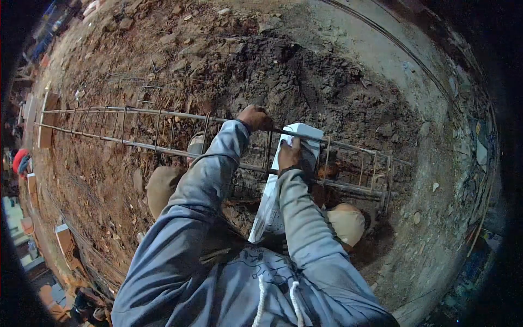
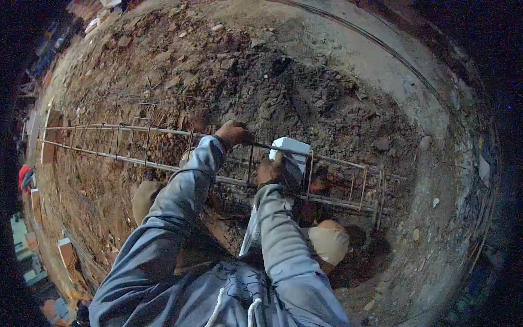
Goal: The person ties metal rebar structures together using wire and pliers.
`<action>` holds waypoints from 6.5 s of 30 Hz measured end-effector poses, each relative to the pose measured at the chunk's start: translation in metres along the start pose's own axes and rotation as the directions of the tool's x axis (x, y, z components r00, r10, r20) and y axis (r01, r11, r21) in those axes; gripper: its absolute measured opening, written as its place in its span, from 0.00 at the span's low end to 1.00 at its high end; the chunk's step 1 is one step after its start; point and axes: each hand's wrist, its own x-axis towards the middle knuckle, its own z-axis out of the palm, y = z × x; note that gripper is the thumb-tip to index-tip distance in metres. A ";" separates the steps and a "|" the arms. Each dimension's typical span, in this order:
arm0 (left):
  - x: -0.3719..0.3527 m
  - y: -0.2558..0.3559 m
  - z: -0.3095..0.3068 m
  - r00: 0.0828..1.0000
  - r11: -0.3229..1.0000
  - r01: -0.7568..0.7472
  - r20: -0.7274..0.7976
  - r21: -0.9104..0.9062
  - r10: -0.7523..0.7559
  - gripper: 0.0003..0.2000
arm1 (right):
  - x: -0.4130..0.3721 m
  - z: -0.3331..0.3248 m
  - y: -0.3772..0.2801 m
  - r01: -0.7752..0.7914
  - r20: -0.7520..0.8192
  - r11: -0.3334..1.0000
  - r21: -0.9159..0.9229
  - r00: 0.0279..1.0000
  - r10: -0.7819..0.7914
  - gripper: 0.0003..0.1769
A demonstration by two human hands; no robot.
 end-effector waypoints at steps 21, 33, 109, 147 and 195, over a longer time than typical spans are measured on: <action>-0.008 0.020 0.000 0.831 0.593 0.390 -0.008 -0.704 -0.556 0.12 | 0.069 -0.077 -0.153 0.633 0.868 0.673 -0.383 0.496 0.028 0.14; -0.026 0.080 0.011 0.591 0.627 0.295 -0.378 -0.721 -0.713 0.37 | 0.116 -0.049 -0.217 0.971 0.952 0.111 -0.210 0.229 -0.203 0.09; -0.028 0.090 0.019 0.469 0.660 0.459 -0.469 -0.595 -0.748 0.23 | 0.124 -0.339 -0.134 0.309 0.328 0.665 -0.680 0.939 -0.101 0.23; -0.035 0.071 0.033 0.702 -0.129 0.086 0.152 -0.988 -0.695 0.19 | 0.221 -0.077 -0.184 0.950 0.906 -0.310 0.028 -0.156 -0.394 0.30; 0.002 0.127 -0.033 0.524 0.865 -0.020 -0.743 -0.501 -0.417 0.20 | 0.120 -0.140 -0.305 0.746 0.711 0.299 -0.595 0.317 0.627 0.29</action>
